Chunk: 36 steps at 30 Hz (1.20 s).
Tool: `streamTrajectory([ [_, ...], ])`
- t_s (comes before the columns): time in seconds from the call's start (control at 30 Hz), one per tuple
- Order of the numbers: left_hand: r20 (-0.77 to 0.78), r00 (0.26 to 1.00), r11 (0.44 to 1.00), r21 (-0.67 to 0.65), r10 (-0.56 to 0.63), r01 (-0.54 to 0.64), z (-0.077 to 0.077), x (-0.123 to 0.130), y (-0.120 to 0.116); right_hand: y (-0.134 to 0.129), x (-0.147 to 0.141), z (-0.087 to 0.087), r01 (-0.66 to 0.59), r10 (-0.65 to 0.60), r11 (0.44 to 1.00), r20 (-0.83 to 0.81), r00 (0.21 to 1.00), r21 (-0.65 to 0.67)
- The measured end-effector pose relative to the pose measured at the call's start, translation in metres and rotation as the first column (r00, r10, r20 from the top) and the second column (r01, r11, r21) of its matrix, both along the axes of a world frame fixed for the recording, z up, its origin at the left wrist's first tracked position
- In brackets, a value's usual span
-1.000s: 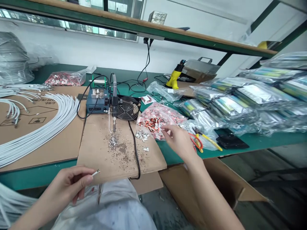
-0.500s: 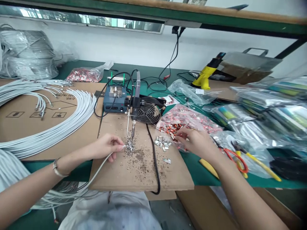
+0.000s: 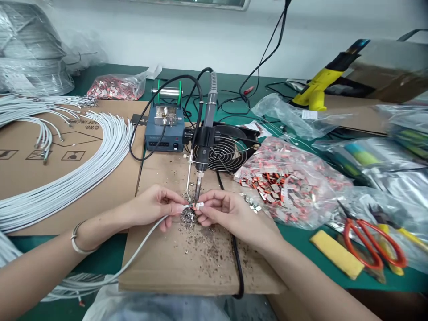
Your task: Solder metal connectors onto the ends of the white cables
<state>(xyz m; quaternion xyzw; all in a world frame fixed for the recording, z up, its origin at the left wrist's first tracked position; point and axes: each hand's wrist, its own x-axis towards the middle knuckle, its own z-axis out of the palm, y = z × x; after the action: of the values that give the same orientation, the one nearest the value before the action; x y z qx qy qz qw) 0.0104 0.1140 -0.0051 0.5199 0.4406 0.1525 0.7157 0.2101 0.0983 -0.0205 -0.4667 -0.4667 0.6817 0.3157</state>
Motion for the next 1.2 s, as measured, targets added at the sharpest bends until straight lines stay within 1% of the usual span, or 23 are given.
streamTrajectory([
  [0.1,0.034,0.999,1.0,-0.016,-0.003,0.003,-0.0004,0.0006,-0.0001,0.0021,-0.0011,-0.0046,0.014,-0.018,0.999,-0.091,0.996,-0.041],
  [0.23,0.021,1.0,1.0,-0.023,-0.001,0.002,-0.0013,0.0023,-0.0019,0.0005,0.0007,-0.0036,0.012,-0.017,0.999,-0.121,0.992,-0.046],
  [0.4,-0.015,1.0,0.999,-0.038,0.008,-0.008,-0.001,0.0042,-0.0043,-0.0012,0.0014,-0.0004,0.024,-0.029,0.999,-0.115,0.993,-0.049],
  [0.73,-0.008,1.0,0.999,-0.047,-0.01,0.009,-0.0024,0.0027,-0.0046,0.0002,0.0013,-0.0009,0.032,-0.033,0.999,-0.074,0.997,-0.016],
  [0.97,0.012,1.0,0.999,-0.051,0.003,-0.002,0.0009,0.0045,-0.005,0.0002,0.0024,-0.0002,0.002,-0.002,1.0,-0.078,0.997,0.0],
  [1.2,-0.032,0.999,0.997,-0.073,0.022,-0.024,0.005,0.0072,-0.0061,-0.0006,0.0028,0.0007,0.012,-0.014,1.0,-0.093,0.996,-0.013],
])
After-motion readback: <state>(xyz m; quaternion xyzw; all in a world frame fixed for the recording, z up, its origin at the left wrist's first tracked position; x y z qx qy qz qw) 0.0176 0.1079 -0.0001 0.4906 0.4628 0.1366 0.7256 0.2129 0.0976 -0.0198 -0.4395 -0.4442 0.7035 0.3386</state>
